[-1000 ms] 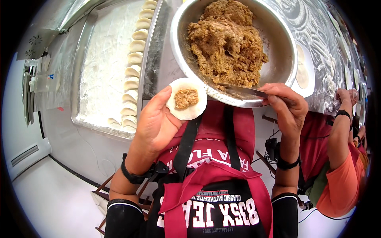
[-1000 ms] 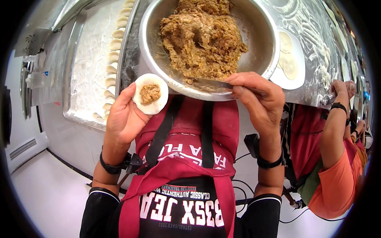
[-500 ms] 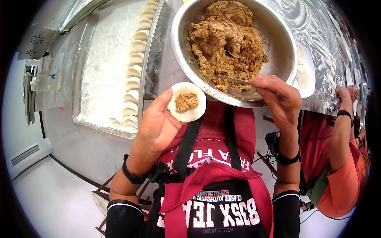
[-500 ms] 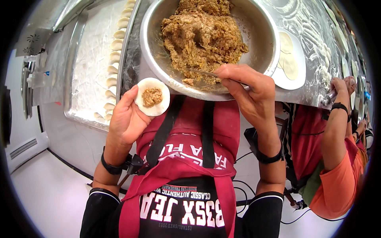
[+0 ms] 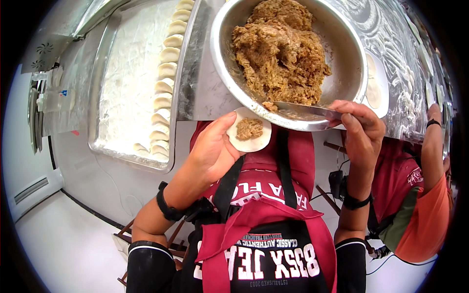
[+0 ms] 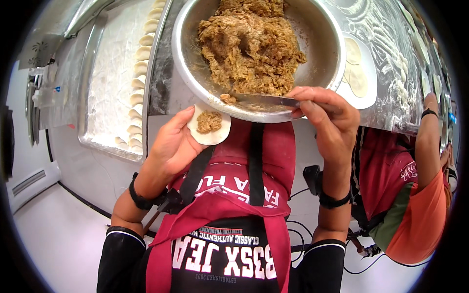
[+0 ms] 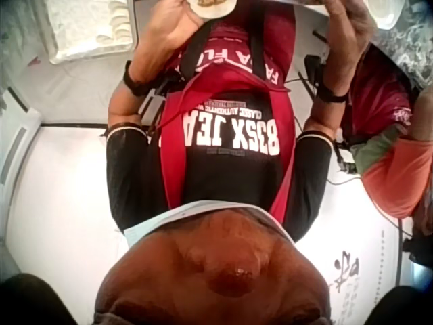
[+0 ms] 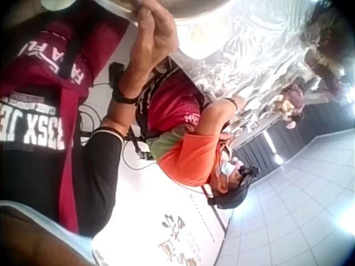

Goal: Portioning meat filling onto dough wrappers and folding them into dumplings at a kitchen prep station.

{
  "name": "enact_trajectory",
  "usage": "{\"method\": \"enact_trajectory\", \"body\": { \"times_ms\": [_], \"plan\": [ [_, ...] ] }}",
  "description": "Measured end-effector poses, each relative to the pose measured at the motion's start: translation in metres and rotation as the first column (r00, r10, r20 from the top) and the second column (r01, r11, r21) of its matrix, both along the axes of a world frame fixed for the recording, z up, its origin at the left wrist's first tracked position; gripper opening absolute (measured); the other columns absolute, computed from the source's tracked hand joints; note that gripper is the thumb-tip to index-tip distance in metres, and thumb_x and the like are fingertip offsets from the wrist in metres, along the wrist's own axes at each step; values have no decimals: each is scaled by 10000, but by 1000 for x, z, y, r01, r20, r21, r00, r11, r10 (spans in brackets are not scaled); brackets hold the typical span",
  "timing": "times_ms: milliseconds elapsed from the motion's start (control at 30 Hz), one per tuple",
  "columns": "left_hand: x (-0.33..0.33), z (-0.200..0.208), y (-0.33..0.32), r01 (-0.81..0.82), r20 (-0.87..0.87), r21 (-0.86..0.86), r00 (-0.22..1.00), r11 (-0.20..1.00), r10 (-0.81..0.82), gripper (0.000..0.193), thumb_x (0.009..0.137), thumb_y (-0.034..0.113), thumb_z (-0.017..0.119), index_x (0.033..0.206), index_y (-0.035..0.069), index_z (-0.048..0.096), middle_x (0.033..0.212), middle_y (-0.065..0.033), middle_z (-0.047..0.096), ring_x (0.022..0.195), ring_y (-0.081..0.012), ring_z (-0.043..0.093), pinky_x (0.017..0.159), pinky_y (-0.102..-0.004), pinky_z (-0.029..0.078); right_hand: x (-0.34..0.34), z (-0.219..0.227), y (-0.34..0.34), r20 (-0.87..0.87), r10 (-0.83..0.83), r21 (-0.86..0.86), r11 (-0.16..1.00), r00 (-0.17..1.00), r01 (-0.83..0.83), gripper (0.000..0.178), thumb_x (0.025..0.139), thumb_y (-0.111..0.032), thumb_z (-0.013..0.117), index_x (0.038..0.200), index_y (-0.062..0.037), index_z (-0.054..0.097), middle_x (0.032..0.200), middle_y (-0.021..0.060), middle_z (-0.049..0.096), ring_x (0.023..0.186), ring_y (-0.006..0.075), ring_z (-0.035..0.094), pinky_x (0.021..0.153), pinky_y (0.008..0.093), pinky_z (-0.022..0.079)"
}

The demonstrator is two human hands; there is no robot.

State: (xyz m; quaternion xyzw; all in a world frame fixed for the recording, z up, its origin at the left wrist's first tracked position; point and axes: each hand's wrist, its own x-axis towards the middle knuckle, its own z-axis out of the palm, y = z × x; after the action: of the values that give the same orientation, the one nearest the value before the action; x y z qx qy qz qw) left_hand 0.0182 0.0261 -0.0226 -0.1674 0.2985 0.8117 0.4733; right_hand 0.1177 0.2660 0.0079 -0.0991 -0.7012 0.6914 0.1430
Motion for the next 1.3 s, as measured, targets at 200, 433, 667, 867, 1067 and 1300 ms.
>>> {"method": "enact_trajectory", "body": {
  "times_ms": [200, 433, 667, 867, 1067, 1300],
  "plan": [
    [-1, 1, 2, 6, -12, 62, 1000, 998, -5, 382, 951, 167, 350, 1237, -81, 402, 1233, -181, 504, 1139, -281, 505, 990, -418, 395, 16, 2, -23, -263, 137, 202, 976, 955, -84, 121, 823, 12, 553, 914, 73, 603, 872, 193, 640, 786, 230, 613, 703, 319, 496],
    [0, 7, 5, -8, 1, 22, 1000, 1000, 8, 391, 954, 171, 350, 1247, -84, 394, 1231, -180, 507, 1138, -273, 507, 987, -413, 400, 8, -10, -24, -277, -110, 23, 992, 954, 121, 135, 853, 38, 526, 963, 68, 599, 965, 203, 616, 812, 198, 601, 704, 283, 497],
    [0, 7, 4, -17, -45, 43, 999, 999, 19, 387, 953, 168, 355, 1241, -86, 403, 1220, -180, 516, 1124, -271, 518, 983, -409, 405, 7, -11, -33, -234, -70, -19, 998, 970, 67, 120, 848, 42, 533, 947, 70, 596, 968, 202, 618, 812, 197, 606, 715, 276, 500],
    [1, 7, 2, -10, -60, 61, 998, 998, 14, 386, 951, 166, 357, 1235, -90, 408, 1211, -182, 522, 1113, -274, 527, 979, -409, 409, 18, -9, -29, -318, 67, 152, 988, 946, -19, 116, 825, 24, 556, 923, 69, 596, 929, 212, 629, 814, 238, 609, 710, 304, 497],
    [2, 6, 4, 21, -74, 43, 997, 999, -18, 399, 951, 189, 363, 1253, -71, 391, 1238, -185, 499, 1144, -282, 500, 999, -422, 381, 22, -17, -29, -320, -84, -16, 996, 944, 84, 133, 853, -6, 550, 966, 49, 595, 969, 226, 613, 833, 242, 607, 688, 308, 502],
    [3, 8, 2, 59, -91, 34, 994, 998, -55, 410, 950, 207, 369, 1266, -53, 383, 1250, -181, 491, 1173, -284, 476, 1015, -433, 360, 25, -21, -34, -294, -31, -42, 999, 955, 19, 132, 850, -20, 568, 960, 47, 598, 959, 219, 620, 824, 235, 611, 686, 295, 501]
  ]
}}
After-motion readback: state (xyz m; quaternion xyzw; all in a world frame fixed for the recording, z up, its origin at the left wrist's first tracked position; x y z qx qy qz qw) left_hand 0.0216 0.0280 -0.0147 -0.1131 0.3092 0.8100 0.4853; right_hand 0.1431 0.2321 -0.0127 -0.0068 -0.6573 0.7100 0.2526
